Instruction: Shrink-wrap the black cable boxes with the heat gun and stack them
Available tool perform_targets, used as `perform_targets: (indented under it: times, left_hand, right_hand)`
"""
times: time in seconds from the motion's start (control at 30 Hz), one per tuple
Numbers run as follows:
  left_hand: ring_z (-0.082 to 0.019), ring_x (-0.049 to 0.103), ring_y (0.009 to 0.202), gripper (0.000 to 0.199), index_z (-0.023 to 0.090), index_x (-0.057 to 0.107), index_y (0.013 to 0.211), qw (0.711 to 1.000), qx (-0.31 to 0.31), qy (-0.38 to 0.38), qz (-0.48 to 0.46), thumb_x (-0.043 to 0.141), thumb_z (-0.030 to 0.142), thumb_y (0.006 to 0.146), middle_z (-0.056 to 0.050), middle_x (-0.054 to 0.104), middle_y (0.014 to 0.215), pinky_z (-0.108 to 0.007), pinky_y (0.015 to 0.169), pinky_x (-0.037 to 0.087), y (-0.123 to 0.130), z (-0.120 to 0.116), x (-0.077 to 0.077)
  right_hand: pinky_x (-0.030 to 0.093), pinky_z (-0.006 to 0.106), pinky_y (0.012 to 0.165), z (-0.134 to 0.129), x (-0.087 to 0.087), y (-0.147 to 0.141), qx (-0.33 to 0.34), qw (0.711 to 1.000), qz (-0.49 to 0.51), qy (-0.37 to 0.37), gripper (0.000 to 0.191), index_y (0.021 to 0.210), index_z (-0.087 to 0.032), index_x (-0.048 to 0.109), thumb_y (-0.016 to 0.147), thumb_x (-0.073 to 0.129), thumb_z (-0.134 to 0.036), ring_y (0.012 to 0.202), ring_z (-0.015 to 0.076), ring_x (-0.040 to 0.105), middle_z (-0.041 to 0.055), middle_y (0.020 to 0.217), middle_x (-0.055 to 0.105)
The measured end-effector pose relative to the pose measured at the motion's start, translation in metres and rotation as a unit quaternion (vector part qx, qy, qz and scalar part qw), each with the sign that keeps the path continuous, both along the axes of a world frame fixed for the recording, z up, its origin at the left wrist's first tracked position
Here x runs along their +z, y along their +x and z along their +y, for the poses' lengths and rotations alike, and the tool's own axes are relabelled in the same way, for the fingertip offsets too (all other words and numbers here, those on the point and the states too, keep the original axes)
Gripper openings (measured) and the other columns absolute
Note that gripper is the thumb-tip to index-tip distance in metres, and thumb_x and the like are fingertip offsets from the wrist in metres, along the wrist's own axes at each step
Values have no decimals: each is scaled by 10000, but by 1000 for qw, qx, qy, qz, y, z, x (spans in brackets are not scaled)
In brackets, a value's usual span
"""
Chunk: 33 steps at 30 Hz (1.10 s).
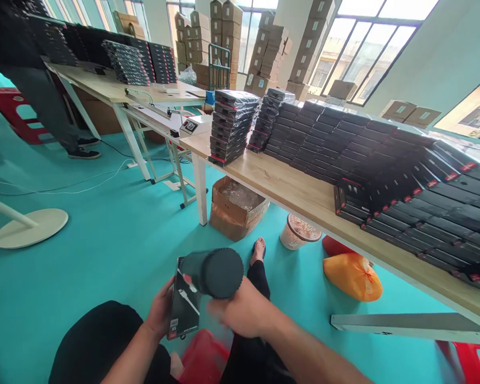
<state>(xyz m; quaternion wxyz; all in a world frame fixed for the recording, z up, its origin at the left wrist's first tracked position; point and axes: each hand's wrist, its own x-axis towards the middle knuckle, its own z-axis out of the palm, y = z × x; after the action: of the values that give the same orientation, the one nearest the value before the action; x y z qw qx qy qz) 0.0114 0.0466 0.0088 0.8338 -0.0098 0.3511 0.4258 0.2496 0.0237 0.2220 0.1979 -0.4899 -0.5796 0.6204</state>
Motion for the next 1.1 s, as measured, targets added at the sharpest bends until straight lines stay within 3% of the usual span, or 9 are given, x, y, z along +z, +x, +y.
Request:
perform_targets:
  times: [0.17,0.2,0.37,0.47,0.63,0.77,0.8,0.97,1.1]
  left_hand:
    - [-283,750,663,310,110,779,1002,1000,0,5,-17,599,348,919,-96,780,724,-426,775,590,1,0,4]
    - [-285,749,669,313,105,780,993,1000,-1,10,-18,598,347,918,-103,783,740,-432,789,587,1,0,4]
    - [-331,766,924,451,80,740,1152,996,-24,46,-66,534,427,952,-168,801,945,-480,920,568,-1,-2,4]
    - [-328,761,974,471,70,722,1200,996,-18,58,-63,517,423,966,-173,801,989,-467,937,570,-6,-2,3]
    - [-334,745,1047,505,60,666,1303,996,14,65,-60,500,405,974,-185,790,1081,-470,956,567,-7,3,0]
    - [-340,739,1073,544,52,626,1361,997,13,57,-58,527,412,965,-193,776,1150,-475,977,561,-6,5,-3]
    - [-346,733,1088,552,52,619,1372,996,8,58,-64,526,415,966,-194,773,1158,-482,989,555,-7,5,-4]
    - [-354,694,1179,555,72,589,1410,993,24,69,-91,513,399,968,-195,746,1237,-505,1053,515,-9,5,-2]
    - [-367,685,1188,589,54,555,1430,994,33,59,-90,520,403,958,-217,735,1243,-517,1041,518,-8,2,5]
  right_hand:
    - [382,240,463,1,5,-6,177,983,-3,-51,121,616,-220,559,678,615,-133,488,103,460,-62,543,513]
    - [387,246,472,3,5,-7,165,985,2,-42,126,608,-221,548,682,614,-142,493,103,452,-58,555,512]
    - [463,293,546,24,-9,5,-68,997,-38,-17,82,770,-218,582,731,634,-268,528,148,535,-45,562,556]
    - [463,286,527,19,-15,21,-48,996,-47,-60,190,859,-206,603,694,660,-280,490,145,534,-53,534,573]
    - [425,247,492,-21,-21,29,81,982,-77,-152,88,610,-195,578,653,643,-235,494,125,526,-32,527,557]
    - [451,256,549,-24,-28,26,-61,994,-63,-66,127,678,-194,586,739,635,-294,546,125,529,-30,579,556]
    - [447,253,547,-21,-28,27,-63,994,-66,-59,122,677,-193,583,743,624,-287,544,123,526,-31,575,554]
    - [405,231,455,-20,-24,27,106,979,-110,-136,93,548,-194,559,636,588,-186,498,124,530,-31,525,549]
    - [419,255,507,-25,-22,22,-9,991,-91,-95,121,574,-210,536,678,596,-228,509,123,502,-37,530,522]
